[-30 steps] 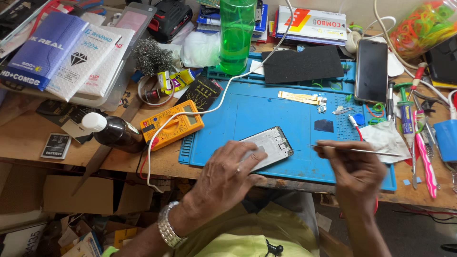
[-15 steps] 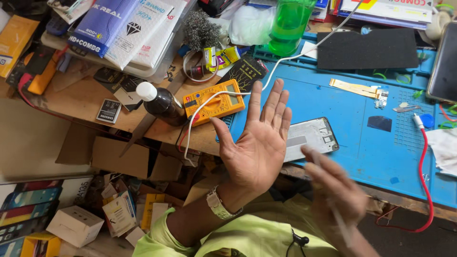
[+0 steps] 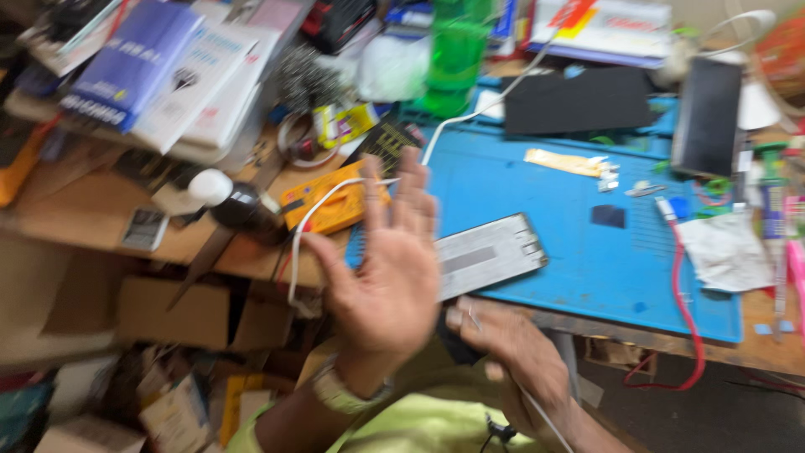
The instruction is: The person cleans the internal frame of a mobile phone with a thin metal tool and a cloth to remove residue, then handles an orange rubber band.
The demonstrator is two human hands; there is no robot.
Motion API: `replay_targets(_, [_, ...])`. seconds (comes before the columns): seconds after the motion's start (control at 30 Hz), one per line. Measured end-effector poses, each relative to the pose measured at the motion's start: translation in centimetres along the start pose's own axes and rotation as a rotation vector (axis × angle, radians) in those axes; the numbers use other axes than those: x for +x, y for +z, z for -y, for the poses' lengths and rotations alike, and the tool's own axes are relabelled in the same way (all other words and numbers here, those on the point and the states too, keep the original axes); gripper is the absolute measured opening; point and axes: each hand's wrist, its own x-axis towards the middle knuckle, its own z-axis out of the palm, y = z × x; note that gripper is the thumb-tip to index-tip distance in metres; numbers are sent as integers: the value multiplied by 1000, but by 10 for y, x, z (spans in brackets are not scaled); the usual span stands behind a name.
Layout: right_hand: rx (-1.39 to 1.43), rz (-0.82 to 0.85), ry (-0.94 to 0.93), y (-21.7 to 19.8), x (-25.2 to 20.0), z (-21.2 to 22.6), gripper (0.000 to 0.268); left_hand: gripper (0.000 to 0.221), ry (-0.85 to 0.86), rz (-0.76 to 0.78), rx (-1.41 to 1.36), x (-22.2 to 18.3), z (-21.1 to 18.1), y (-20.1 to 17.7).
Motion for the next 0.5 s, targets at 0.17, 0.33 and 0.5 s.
replay_targets(0.17, [-123, -251, 362, -49, 9, -27, 27, 84, -167, 592, 1417, 4, -21, -19])
replay_targets(0.33, [-133, -186, 523, -64, 33, -62, 21, 81, -24, 856, 1894, 11, -9, -26])
replay_targets(0.5, [-293, -55, 450, -61, 49, -69, 21, 73, -76, 917, 1909, 24, -1, -25])
